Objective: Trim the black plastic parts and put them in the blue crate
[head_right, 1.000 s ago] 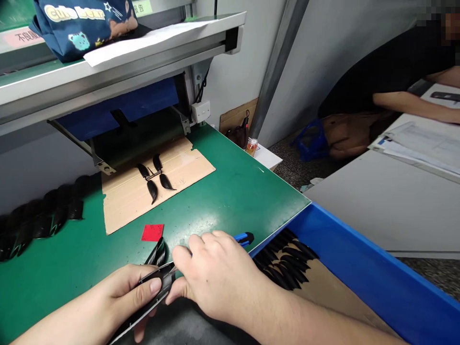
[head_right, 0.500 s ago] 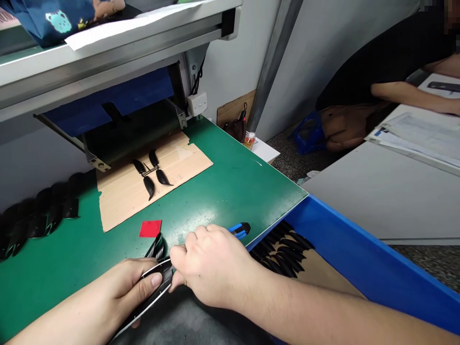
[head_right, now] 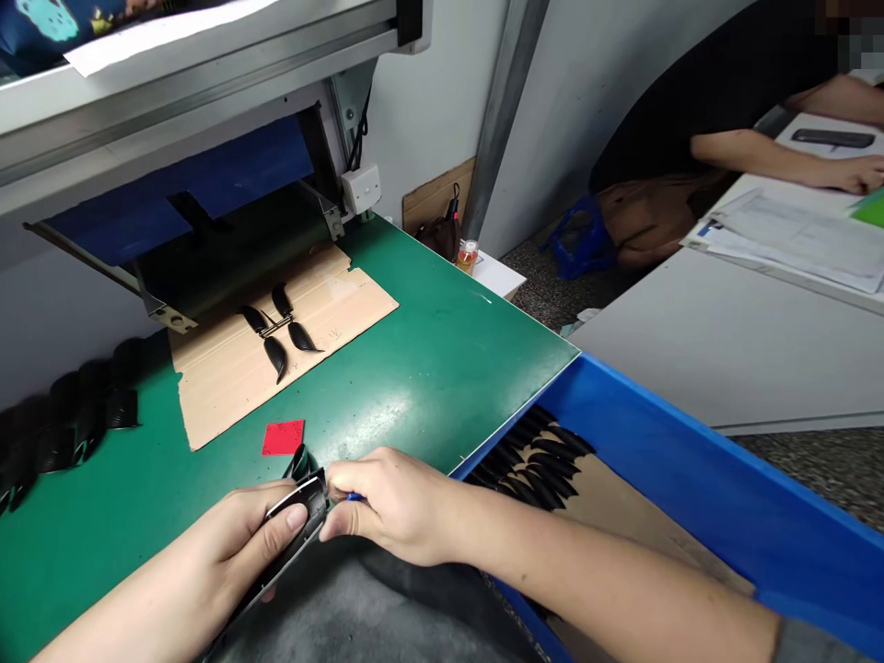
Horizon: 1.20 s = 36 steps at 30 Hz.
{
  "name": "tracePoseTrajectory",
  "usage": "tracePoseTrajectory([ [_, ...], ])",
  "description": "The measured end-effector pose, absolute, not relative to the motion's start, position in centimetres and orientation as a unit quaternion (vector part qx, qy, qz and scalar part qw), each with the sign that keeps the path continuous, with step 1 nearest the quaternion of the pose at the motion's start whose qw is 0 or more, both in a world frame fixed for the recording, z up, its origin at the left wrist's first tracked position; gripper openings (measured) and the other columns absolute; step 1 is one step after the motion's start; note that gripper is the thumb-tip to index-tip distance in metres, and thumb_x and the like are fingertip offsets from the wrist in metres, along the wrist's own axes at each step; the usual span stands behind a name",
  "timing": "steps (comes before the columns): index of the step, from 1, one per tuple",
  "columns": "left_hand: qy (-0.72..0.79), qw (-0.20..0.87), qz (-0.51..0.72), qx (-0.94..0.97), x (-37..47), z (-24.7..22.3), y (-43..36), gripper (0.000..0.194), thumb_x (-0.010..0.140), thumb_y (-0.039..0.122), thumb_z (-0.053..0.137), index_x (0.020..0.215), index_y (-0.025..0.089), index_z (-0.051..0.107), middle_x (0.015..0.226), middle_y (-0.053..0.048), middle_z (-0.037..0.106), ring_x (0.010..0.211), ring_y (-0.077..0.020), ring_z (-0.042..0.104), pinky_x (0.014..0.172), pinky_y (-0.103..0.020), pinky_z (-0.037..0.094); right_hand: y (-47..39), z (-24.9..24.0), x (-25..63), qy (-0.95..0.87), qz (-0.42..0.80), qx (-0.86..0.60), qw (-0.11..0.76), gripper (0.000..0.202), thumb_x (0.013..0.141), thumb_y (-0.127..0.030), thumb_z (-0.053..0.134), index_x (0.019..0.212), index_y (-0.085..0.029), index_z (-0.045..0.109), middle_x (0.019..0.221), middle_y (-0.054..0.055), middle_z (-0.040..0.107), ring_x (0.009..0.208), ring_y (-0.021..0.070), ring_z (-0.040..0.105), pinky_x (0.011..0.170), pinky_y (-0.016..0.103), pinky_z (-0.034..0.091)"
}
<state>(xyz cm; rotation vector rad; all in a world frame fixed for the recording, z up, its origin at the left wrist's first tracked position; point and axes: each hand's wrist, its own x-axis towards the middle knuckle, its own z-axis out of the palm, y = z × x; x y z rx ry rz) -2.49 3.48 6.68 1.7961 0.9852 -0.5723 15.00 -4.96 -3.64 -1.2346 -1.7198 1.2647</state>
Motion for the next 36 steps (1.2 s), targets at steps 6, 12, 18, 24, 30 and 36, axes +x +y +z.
tracePoseTrajectory([
  [6, 0.403, 0.540, -0.206, 0.709, -2.3, 6.4, 3.4, 0.047, 0.090, 0.060, 0.030, 0.083, 0.021, 0.054, 0.089, 0.001, 0.059, 0.079, -0.0135, 0.052, 0.074, -0.028, 0.040, -5.9, -4.5, 12.5, -0.624, 0.341, -0.542, 0.449, 0.057, 0.086, -0.072, 0.025, 0.087, -0.018, 0.044, 0.084, 0.003, 0.051, 0.077, 0.0158, 0.044, 0.069, 0.031, 0.036],
  [12, 0.409, 0.558, -0.202, 0.694, -2.2, 6.1, 3.0, 0.048, 0.088, 0.061, 0.033, 0.082, 0.019, 0.054, 0.080, 0.001, 0.051, 0.074, -0.0130, 0.045, 0.070, -0.027, 0.039, -5.9, -3.8, 13.9, -0.632, 0.464, -0.477, 0.396, 0.051, 0.091, -0.066, 0.029, 0.073, -0.019, 0.038, 0.065, -0.004, 0.040, 0.059, 0.0096, 0.036, 0.055, 0.027, 0.028],
  [18, 0.431, 0.596, -0.160, 0.658, -3.0, 6.1, 2.6, 0.044, 0.088, 0.060, 0.035, 0.088, 0.020, 0.054, 0.076, 0.001, 0.049, 0.075, -0.0132, 0.045, 0.072, -0.027, 0.039, -6.2, -3.2, 15.6, -0.602, 0.440, -0.507, 0.433, 0.049, 0.087, -0.067, 0.040, 0.081, -0.019, 0.044, 0.073, -0.004, 0.046, 0.065, 0.0096, 0.040, 0.060, 0.025, 0.032],
  [24, 0.485, 0.614, -0.159, 0.602, -3.0, 6.6, 2.1, 0.061, 0.082, 0.068, 0.039, 0.123, 0.022, 0.042, 0.084, -0.003, 0.062, 0.066, -0.0152, 0.053, 0.076, -0.035, 0.043, -6.3, -2.7, 14.8, -0.723, 0.165, -0.613, 0.272, 0.058, 0.079, -0.076, 0.037, 0.079, -0.019, 0.049, 0.074, 0.000, 0.051, 0.072, 0.0154, 0.046, 0.064, 0.031, 0.031],
  [30, 0.527, 0.604, -0.129, 0.584, -2.8, 6.6, 1.7, 0.068, 0.078, 0.071, 0.042, 0.129, 0.028, 0.035, 0.099, -0.005, 0.065, 0.057, -0.0118, 0.050, 0.062, -0.031, 0.044, -6.1, -1.6, 15.0, -0.756, 0.008, -0.625, 0.193, 0.054, 0.088, -0.069, 0.029, 0.079, -0.020, 0.049, 0.071, 0.002, 0.049, 0.066, 0.0180, 0.042, 0.060, 0.034, 0.024],
  [36, 0.532, 0.584, -0.116, 0.602, -2.5, 7.1, 1.4, 0.068, 0.080, 0.070, 0.041, 0.133, 0.027, 0.034, 0.093, -0.004, 0.067, 0.054, -0.0107, 0.049, 0.056, -0.028, 0.046, -5.8, -1.1, 15.1, -0.775, -0.005, -0.608, 0.173, 0.046, 0.093, -0.060, 0.033, 0.076, -0.020, 0.049, 0.068, 0.003, 0.052, 0.064, 0.0184, 0.042, 0.058, 0.035, 0.019],
])
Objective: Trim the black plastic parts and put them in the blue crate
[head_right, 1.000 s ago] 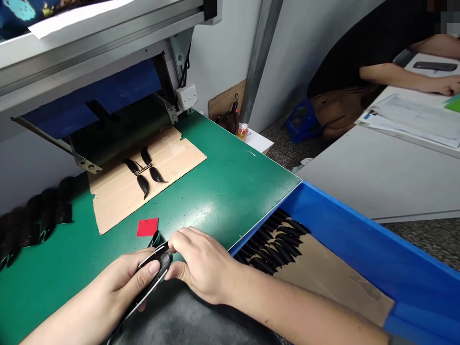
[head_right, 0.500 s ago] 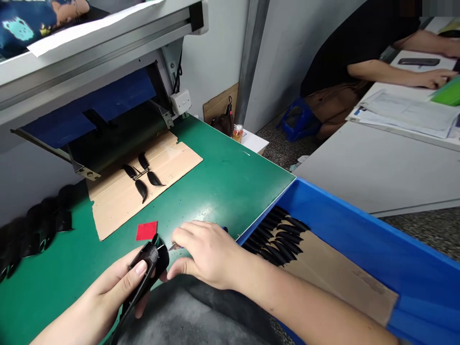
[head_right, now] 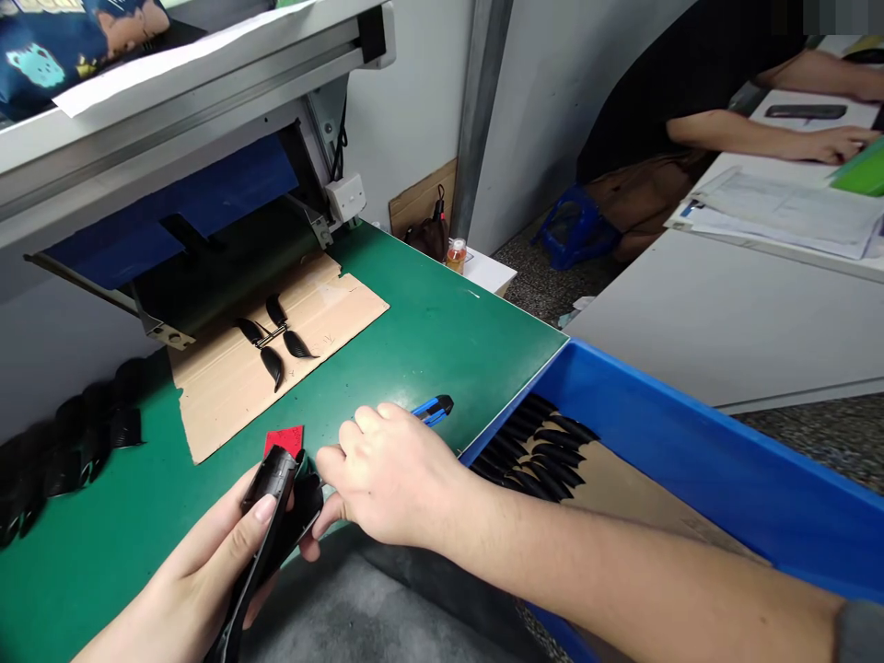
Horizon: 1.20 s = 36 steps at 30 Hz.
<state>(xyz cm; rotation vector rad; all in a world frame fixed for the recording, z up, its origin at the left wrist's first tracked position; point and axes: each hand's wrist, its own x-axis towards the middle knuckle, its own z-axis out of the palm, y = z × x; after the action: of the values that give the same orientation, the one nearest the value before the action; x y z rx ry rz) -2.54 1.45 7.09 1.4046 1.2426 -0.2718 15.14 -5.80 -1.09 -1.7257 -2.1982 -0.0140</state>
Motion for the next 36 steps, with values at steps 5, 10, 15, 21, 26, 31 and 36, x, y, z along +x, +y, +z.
tracePoseTrajectory([
  [5, 0.546, 0.559, -0.138, 0.608, -2.6, 7.2, 1.4, 0.072, 0.077, 0.074, 0.040, 0.136, 0.032, 0.033, 0.103, -0.006, 0.065, 0.069, -0.0170, 0.058, 0.053, -0.027, 0.045, -5.6, -0.9, 15.1, -0.787, 0.016, -0.597, 0.155, 0.032, 0.093, -0.044, 0.041, 0.074, -0.020, 0.048, 0.066, 0.003, 0.054, 0.062, 0.0189, 0.046, 0.056, 0.034, 0.018],
  [10, 0.522, 0.519, -0.181, 0.652, -2.2, 7.3, 1.5, 0.069, 0.082, 0.071, 0.031, 0.139, 0.031, 0.028, 0.108, -0.007, 0.064, 0.079, -0.0183, 0.058, 0.072, -0.032, 0.051, -5.6, -0.8, 14.9, -0.791, 0.061, -0.598, 0.115, 0.036, 0.093, -0.049, 0.041, 0.075, -0.020, 0.052, 0.068, 0.004, 0.059, 0.062, 0.0225, 0.055, 0.056, 0.035, 0.021],
  [15, 0.528, 0.521, -0.162, 0.651, -2.1, 7.2, 1.3, 0.072, 0.083, 0.069, 0.033, 0.141, 0.026, 0.028, 0.108, -0.009, 0.065, 0.077, -0.0200, 0.059, 0.083, -0.038, 0.051, -5.6, -1.1, 15.8, -0.735, 0.326, -0.574, 0.154, 0.048, 0.090, -0.062, 0.040, 0.074, -0.020, 0.058, 0.067, 0.002, 0.062, 0.063, 0.0182, 0.056, 0.053, 0.030, 0.026],
  [21, 0.531, 0.556, -0.090, 0.633, -2.0, 6.9, 0.8, 0.071, 0.078, 0.070, 0.045, 0.133, 0.025, 0.037, 0.098, -0.008, 0.069, 0.081, -0.0241, 0.063, 0.079, -0.039, 0.048, -6.6, -3.0, 15.8, -0.624, 0.419, -0.539, 0.380, 0.054, 0.079, -0.071, 0.048, 0.077, -0.017, 0.050, 0.072, -0.001, 0.055, 0.066, 0.0122, 0.047, 0.060, 0.026, 0.036],
  [26, 0.544, 0.605, -0.069, 0.577, -2.0, 6.8, -0.1, 0.067, 0.077, 0.070, 0.048, 0.126, 0.026, 0.036, 0.093, -0.006, 0.067, 0.055, -0.0137, 0.053, 0.054, -0.030, 0.037, -8.0, -3.7, 13.7, -0.604, 0.271, -0.599, 0.451, 0.061, 0.079, -0.077, 0.033, 0.086, -0.018, 0.049, 0.084, 0.003, 0.054, 0.079, 0.0170, 0.046, 0.071, 0.031, 0.039],
  [31, 0.535, 0.613, -0.054, 0.579, -2.3, 6.9, -1.4, 0.063, 0.080, 0.067, 0.046, 0.126, 0.026, 0.033, 0.090, -0.004, 0.066, 0.050, -0.0090, 0.043, 0.055, -0.029, 0.031, -9.1, -3.3, 13.5, -0.594, 0.353, -0.545, 0.475, 0.060, 0.084, -0.074, 0.029, 0.073, -0.018, 0.047, 0.071, 0.000, 0.054, 0.066, 0.0135, 0.045, 0.065, 0.029, 0.036],
  [36, 0.517, 0.576, -0.096, 0.626, -1.7, 7.3, -2.2, 0.064, 0.080, 0.071, 0.040, 0.125, 0.026, 0.034, 0.101, -0.006, 0.065, 0.060, -0.0136, 0.049, 0.059, -0.030, 0.037, -10.8, -3.0, 15.2, -0.547, 0.516, -0.400, 0.524, 0.056, 0.088, -0.067, 0.034, 0.081, -0.016, 0.055, 0.072, -0.002, 0.051, 0.065, 0.0098, 0.045, 0.061, 0.024, 0.037],
])
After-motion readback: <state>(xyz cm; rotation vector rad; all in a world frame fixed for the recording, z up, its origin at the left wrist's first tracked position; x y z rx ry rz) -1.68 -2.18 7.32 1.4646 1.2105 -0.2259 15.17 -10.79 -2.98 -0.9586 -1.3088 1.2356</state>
